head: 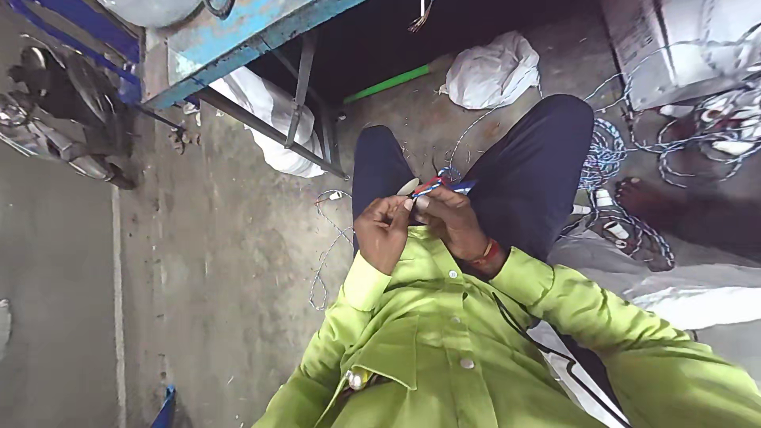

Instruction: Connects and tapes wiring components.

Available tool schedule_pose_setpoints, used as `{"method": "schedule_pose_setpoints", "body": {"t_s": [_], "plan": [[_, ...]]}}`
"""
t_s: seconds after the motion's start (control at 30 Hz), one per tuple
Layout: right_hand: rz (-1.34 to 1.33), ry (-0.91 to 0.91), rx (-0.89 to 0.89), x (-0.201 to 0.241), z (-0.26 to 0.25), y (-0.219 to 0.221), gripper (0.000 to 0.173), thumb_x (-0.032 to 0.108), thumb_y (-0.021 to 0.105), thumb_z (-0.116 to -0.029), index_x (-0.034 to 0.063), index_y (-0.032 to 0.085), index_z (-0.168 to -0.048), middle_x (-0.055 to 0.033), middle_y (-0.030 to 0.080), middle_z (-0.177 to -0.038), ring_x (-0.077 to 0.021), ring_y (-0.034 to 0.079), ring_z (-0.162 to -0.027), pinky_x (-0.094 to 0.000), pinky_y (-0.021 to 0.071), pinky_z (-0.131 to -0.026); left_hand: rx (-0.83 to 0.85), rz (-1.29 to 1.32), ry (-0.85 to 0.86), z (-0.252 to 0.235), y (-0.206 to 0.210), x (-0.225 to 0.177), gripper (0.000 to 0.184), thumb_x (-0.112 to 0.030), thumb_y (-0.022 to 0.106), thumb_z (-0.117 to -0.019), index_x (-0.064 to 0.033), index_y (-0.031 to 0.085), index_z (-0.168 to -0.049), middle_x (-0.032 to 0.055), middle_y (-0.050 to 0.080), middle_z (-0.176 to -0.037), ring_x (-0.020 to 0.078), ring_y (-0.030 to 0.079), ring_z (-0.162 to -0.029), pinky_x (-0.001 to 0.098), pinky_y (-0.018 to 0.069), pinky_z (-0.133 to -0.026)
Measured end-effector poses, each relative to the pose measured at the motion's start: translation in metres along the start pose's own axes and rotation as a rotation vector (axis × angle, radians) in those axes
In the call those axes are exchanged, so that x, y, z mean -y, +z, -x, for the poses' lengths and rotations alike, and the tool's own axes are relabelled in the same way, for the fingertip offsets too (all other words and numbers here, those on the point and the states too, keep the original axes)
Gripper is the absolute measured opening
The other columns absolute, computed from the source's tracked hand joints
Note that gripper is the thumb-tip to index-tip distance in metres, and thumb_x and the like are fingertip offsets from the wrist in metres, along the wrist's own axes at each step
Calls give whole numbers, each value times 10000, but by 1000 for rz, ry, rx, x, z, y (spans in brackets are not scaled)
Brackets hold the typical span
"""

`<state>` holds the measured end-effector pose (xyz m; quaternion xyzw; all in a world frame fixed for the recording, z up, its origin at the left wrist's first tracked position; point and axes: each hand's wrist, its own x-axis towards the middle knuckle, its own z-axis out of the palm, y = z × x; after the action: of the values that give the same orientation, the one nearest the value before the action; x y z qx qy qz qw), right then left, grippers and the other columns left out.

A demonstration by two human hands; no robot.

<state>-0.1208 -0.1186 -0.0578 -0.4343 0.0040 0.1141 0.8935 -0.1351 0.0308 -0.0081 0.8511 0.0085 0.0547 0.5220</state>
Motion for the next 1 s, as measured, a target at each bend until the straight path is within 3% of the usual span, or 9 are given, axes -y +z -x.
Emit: {"method": "schedule_pose_setpoints", "body": {"t_s": [0.07, 0.2, 0.37, 0.43, 0.53, 0.57, 0.7, 0.87, 1.0], "plan": [[149, 81, -25, 7, -1, 1, 65, 86, 704, -945, 67, 702, -1007, -4, 705, -884, -63, 646, -748, -248, 572, -691, 8, -38, -20, 1, 0, 6, 140, -152, 688, -974, -43, 752, -1035, 47, 719, -907, 105, 684, -719, 303, 618, -679], [467, 49, -40, 9, -2, 5, 85, 92, 707, -956, 11, 685, -971, -25, 712, -835, -68, 669, -738, -255, 584, -728, -29, -168, 32, 3, 1, 12, 142, -168, 655, -1000, -64, 730, -1060, 59, 690, -989, 114, 692, -813, 307, 622, -734], [538, 95, -156, 6, -2, 8, 112, 44, 728, -896, 29, 660, -984, -69, 703, -862, -136, 687, -721, -324, 607, -686, -81, -403, 213, 1, 2, 8, 170, -154, 607, -1025, -34, 721, -1064, 101, 689, -990, 161, 682, -878, 316, 586, -780], [501, 62, -176, 2, -3, 8, 176, 0, 706, -889, 23, 651, -1055, -87, 711, -960, -139, 693, -786, -330, 605, -723, -56, -388, 202, 2, 3, 6, 162, -153, 612, -1021, -40, 725, -1045, 90, 682, -967, 144, 677, -846, 301, 586, -753], [399, 9, -65, 2, -3, 4, 441, -42, 595, -930, -29, 596, -1371, -137, 650, -1331, -155, 678, -1103, -319, 580, -944, 19, -248, 113, 4, -1, 5, 148, -151, 620, -1014, -55, 729, -1046, 62, 686, -982, 104, 670, -837, 280, 586, -752], [397, -14, -30, 2, -2, 3, 437, -40, 576, -941, -42, 585, -1378, -147, 641, -1351, -156, 668, -1147, -312, 570, -974, 34, -213, 94, 5, -4, 5, 147, -149, 625, -1011, -57, 731, -1054, 56, 688, -987, 97, 671, -838, 277, 586, -758], [444, -36, -56, 2, 0, 5, 277, -67, 649, -892, -9, 710, -1157, -87, 719, -1156, -101, 691, -920, -271, 595, -805, 15, -167, 53, 3, -11, 6, 136, -146, 646, -1005, -73, 732, -1080, 48, 687, -991, 99, 676, -822, 279, 592, -744], [426, 87, -117, 8, 2, 9, 235, -48, 629, -920, 27, 745, -1109, -51, 734, -1137, -88, 674, -908, -282, 573, -793, -10, -170, 69, 2, -6, 17, 145, -169, 642, -1014, -72, 727, -1081, 68, 678, -1023, 121, 673, -847, 304, 591, -755], [363, 133, -167, 10, 5, 8, 300, -47, 593, -935, -2, 691, -1215, -92, 725, -1138, -140, 692, -934, -329, 593, -806, 5, -129, 162, 0, 1, 26, 150, -123, 641, -1002, -11, 720, -1062, 158, 632, -1288, 200, 637, -1184, 333, 560, -981]]}}
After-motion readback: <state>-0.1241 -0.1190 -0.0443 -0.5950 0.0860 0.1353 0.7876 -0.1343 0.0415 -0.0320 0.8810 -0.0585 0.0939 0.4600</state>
